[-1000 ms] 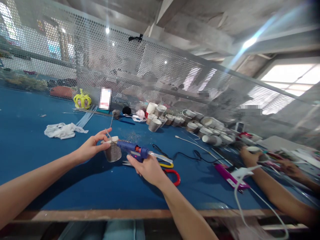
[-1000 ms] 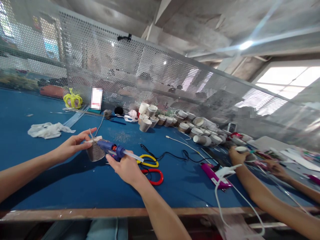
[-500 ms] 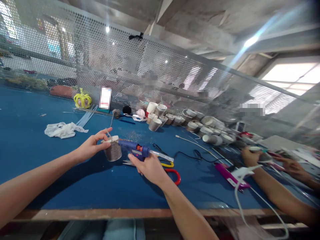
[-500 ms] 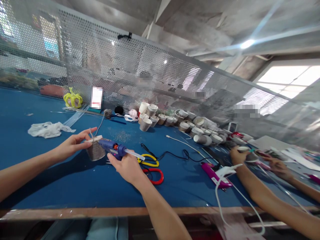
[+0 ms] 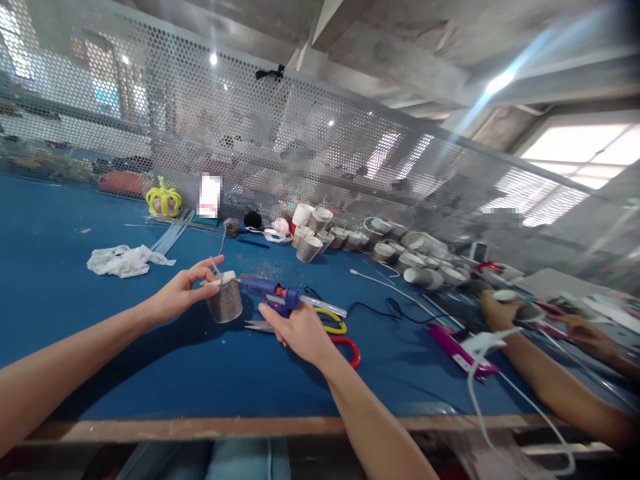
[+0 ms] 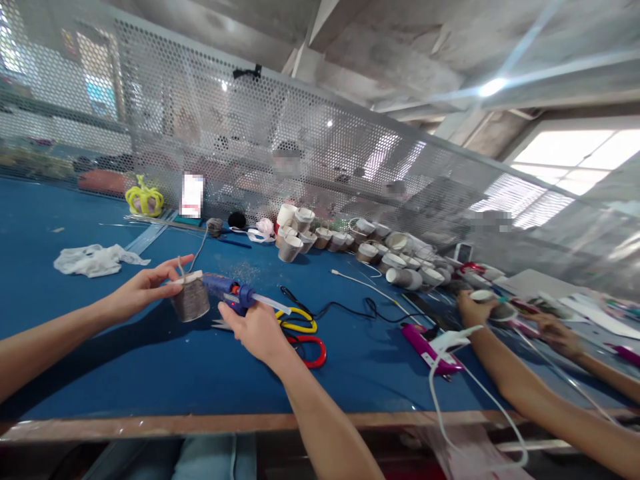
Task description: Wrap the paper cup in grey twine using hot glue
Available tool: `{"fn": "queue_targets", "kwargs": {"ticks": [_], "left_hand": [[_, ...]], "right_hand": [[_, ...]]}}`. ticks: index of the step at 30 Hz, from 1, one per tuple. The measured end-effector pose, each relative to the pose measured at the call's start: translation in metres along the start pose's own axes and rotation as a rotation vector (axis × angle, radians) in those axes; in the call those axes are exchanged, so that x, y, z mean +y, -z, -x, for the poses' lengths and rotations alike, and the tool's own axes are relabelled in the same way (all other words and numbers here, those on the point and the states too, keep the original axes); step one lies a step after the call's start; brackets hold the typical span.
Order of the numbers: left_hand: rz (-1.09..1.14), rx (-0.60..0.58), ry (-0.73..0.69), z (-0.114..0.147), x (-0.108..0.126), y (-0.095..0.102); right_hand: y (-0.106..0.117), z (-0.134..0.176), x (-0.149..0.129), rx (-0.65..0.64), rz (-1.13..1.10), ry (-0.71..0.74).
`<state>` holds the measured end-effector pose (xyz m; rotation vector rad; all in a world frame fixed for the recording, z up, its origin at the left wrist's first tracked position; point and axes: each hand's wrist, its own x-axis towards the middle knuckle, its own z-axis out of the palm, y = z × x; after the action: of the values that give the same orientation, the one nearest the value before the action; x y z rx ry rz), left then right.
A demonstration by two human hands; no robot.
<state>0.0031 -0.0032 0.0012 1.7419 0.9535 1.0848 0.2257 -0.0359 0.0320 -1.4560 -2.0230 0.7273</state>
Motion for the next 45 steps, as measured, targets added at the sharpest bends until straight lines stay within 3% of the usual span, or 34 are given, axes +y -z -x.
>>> {"fn": "queue_targets", "kwargs": {"ticks": [45], "left_hand": [[0.118,-0.081,0.047,0.002,0.003,0.003]], "right_hand": [[0.004,-0.004,0.009,-0.077,-0.08,0.033]]}}
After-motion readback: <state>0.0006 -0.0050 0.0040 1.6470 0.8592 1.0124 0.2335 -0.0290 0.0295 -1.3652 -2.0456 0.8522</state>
